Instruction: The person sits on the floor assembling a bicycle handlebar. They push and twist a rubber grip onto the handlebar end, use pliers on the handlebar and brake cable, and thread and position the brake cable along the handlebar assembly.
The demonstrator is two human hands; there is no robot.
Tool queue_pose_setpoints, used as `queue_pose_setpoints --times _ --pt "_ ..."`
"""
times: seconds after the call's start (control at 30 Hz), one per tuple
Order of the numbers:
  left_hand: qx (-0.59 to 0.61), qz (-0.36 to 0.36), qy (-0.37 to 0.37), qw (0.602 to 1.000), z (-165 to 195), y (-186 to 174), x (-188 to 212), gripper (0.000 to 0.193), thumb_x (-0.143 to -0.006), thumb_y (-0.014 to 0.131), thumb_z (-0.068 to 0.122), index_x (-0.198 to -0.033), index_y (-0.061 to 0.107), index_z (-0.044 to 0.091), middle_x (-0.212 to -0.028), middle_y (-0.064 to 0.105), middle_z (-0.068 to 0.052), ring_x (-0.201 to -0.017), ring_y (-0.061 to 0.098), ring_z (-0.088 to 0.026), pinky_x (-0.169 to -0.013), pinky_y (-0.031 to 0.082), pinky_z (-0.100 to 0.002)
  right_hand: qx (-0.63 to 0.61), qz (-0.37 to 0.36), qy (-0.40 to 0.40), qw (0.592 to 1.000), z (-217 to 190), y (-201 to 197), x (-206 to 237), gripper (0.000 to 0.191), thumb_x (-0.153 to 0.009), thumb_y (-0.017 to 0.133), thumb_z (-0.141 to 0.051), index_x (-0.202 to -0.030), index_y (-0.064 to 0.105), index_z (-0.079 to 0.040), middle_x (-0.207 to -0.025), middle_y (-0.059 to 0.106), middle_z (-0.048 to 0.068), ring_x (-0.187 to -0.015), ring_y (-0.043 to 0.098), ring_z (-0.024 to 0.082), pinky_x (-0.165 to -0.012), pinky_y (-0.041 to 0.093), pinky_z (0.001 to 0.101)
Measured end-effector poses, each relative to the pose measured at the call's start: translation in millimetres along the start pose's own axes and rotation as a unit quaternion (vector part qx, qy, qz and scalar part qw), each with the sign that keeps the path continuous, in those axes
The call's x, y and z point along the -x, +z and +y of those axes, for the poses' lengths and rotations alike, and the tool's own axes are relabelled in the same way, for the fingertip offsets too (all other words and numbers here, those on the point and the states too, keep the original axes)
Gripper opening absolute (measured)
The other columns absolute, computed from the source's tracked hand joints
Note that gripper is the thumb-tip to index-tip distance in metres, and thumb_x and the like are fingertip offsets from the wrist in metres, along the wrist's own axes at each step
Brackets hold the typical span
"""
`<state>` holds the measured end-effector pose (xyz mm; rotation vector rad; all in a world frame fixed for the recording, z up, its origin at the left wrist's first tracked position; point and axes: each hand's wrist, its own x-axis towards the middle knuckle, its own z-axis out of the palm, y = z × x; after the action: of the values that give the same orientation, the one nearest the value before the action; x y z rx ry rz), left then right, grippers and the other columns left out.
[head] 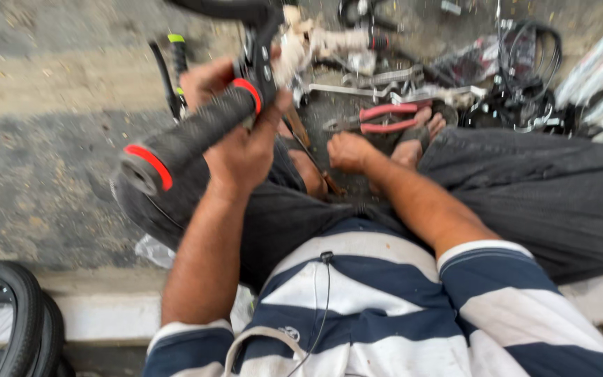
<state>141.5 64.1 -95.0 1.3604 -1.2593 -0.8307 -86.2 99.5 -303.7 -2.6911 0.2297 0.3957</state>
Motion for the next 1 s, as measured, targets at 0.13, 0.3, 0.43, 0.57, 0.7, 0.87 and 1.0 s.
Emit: queue_pose_setpoints --times 0.13,0.3,0.43,0.57,0.7,0.87,1.0 --pt "0.072 -0.004 -0.061 0.996 -0.1 4.9 -1.0 0.062 -0.105 0.081 0.003 -0.145 0.035 0.005 -0.135 0.065 -0.013 -0.125 0.066 -0.020 -0.111 0.054 -0.032 0.111 -0.068 -0.075 0.989 5.9 -5.0 -5.1 0.021 -0.084 0.064 -0.028 -0.072 0.070 -0.012 -0.079 0.067 0.008 -0.073 0.062 0.027 -0.058 0.049 0.0397" --pt "-0.033 -0.021 -0.053 0.998 6.6 1.5 -6.0 0.061 -0.101 0.080 0.009 -0.148 0.041 0.004 -0.130 0.068 -0.010 -0.121 0.069 -0.020 -0.109 0.056 -0.034 -0.153 -0.025 0.175 0.972 0.9 -42.0 4.6 0.020 -0.089 0.061 -0.017 -0.104 0.065 -0.004 -0.077 0.069 0.014 -0.072 0.068 0.034 -0.058 0.053 0.0489" --pt "-0.038 -0.006 -0.001 0.999 16.2 1.1 -6.9 0.063 -0.097 0.081 0.010 -0.146 0.042 0.002 -0.126 0.064 -0.013 -0.117 0.065 -0.023 -0.104 0.054 -0.035 -0.442 0.118 0.297 0.838 0.7 -110.3 18.3 0.020 -0.084 0.063 -0.007 -0.102 0.070 -0.002 -0.084 0.071 0.011 -0.077 0.069 0.025 -0.065 0.056 0.0407" --pt "-0.031 -0.005 0.040 0.999 28.8 4.9 9.8 0.058 -0.096 0.082 0.009 -0.143 0.048 0.003 -0.120 0.067 -0.014 -0.109 0.069 -0.021 -0.097 0.057 -0.033 -0.662 0.225 0.270 0.662 -9.4 -178.7 60.1 0.033 -0.089 0.072 -0.004 -0.121 0.067 -0.003 -0.091 0.073 0.003 -0.078 0.068 0.007 -0.067 0.056 0.0244" --pt "-0.006 -0.002 0.024 1.000 39.2 5.0 32.6 0.058 -0.094 0.082 0.009 -0.142 0.050 0.003 -0.115 0.072 -0.013 -0.102 0.072 -0.018 -0.091 0.059 -0.031 -0.514 0.373 0.306 0.710 -41.9 -214.0 85.7 0.020 -0.097 0.072 -0.007 -0.115 0.073 0.001 -0.090 0.075 0.008 -0.078 0.069 0.009 -0.070 0.059 0.0252" --pt "-0.047 0.010 0.045 0.998 41.8 6.9 46.8 0.061 -0.093 0.083 0.011 -0.142 0.048 0.003 -0.114 0.072 -0.015 -0.102 0.075 -0.019 -0.089 0.060 -0.032 -0.397 0.484 0.186 0.757 -62.3 -233.1 82.9 0.015 -0.104 0.071 -0.009 -0.115 0.073 0.000 -0.112 0.072 0.008 -0.090 0.071 0.011 -0.076 0.061 0.0237" --pt "-0.055 0.012 0.071 0.996 41.4 8.9 49.5 0.063 -0.093 0.083 0.012 -0.143 0.047 0.002 -0.117 0.072 -0.017 -0.105 0.076 -0.023 -0.089 0.061 -0.034 -0.308 0.534 0.163 0.770 -64.3 -245.4 69.1 0.019 -0.100 0.077 -0.011 -0.116 0.074 -0.001 -0.097 0.075 0.009 -0.085 0.071 0.015 -0.074 0.057 0.0279"
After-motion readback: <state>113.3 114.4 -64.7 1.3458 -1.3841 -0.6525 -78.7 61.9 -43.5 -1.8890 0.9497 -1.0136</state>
